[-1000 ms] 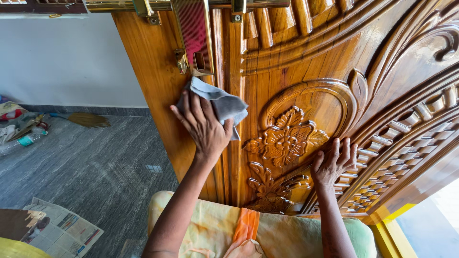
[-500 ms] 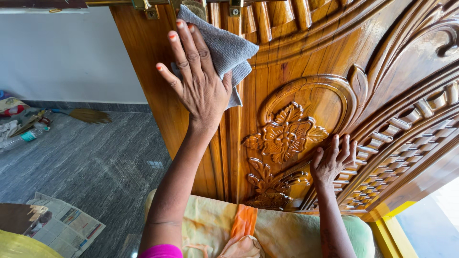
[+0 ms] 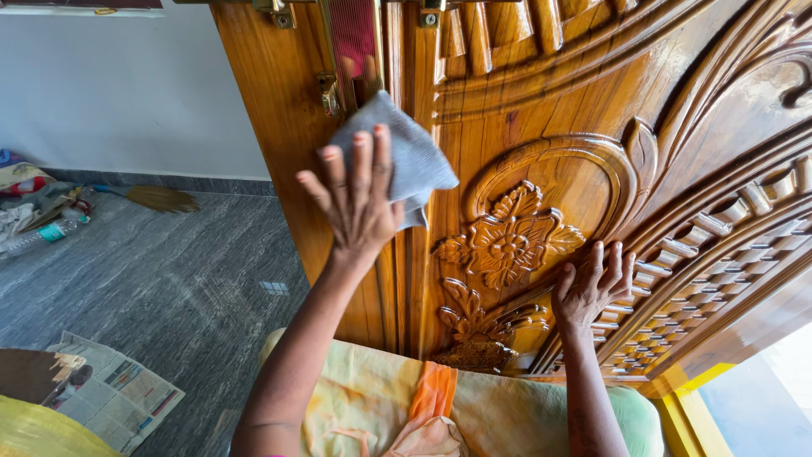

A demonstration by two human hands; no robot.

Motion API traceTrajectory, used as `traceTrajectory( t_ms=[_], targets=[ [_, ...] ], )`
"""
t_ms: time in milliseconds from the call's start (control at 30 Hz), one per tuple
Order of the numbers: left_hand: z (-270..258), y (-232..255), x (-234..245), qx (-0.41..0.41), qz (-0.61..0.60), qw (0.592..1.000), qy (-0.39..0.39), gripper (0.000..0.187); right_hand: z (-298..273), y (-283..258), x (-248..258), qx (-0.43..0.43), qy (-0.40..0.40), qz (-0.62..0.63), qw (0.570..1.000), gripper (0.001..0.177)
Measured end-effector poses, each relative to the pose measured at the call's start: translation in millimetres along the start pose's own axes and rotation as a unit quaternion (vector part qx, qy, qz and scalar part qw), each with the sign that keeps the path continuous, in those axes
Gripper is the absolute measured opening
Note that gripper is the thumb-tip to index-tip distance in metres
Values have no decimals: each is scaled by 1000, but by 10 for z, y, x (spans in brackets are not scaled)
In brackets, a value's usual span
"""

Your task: The person wipes the surface of a wooden door with a cloth, focusing on the carved floral details and the area around the handle. They repeatedly rub the same sections of the door to clean or polish the wood.

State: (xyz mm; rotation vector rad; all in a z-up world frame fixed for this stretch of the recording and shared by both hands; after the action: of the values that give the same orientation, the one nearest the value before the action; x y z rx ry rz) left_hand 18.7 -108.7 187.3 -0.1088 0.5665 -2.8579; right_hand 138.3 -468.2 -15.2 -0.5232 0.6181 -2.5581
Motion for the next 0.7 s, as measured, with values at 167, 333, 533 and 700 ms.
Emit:
traceTrajectory(
  t_ms=[167,333,533,700],
  targets=[
    [-22,-877,274,194,-46,979,28,54,-27,-40,-1,1,6,9,1000,53],
    [658,-630,302,107,-77,988,79,41,-22,-103,-23,2,17,18,1000,53],
    [938,-430,361,158,-88,982,54,46,-8,-112,1,4,22,13,1000,53],
    [912,-346,313,110,-88,990,11,54,-32,-119,12,6,18,22,1000,54]
  ],
)
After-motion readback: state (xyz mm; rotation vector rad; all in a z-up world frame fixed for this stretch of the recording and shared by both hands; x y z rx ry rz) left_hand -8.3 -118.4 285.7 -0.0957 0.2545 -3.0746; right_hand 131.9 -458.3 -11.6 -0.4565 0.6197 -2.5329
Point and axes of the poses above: each hand's wrist, its own z-axis towards the middle knuckle, its own x-axis out of the back of the hand, y = z × x, the point moved 7 cm from there along z, towards the middle knuckle, and after that the axes turned 15 degrees about -x, right-handed, at the moved point
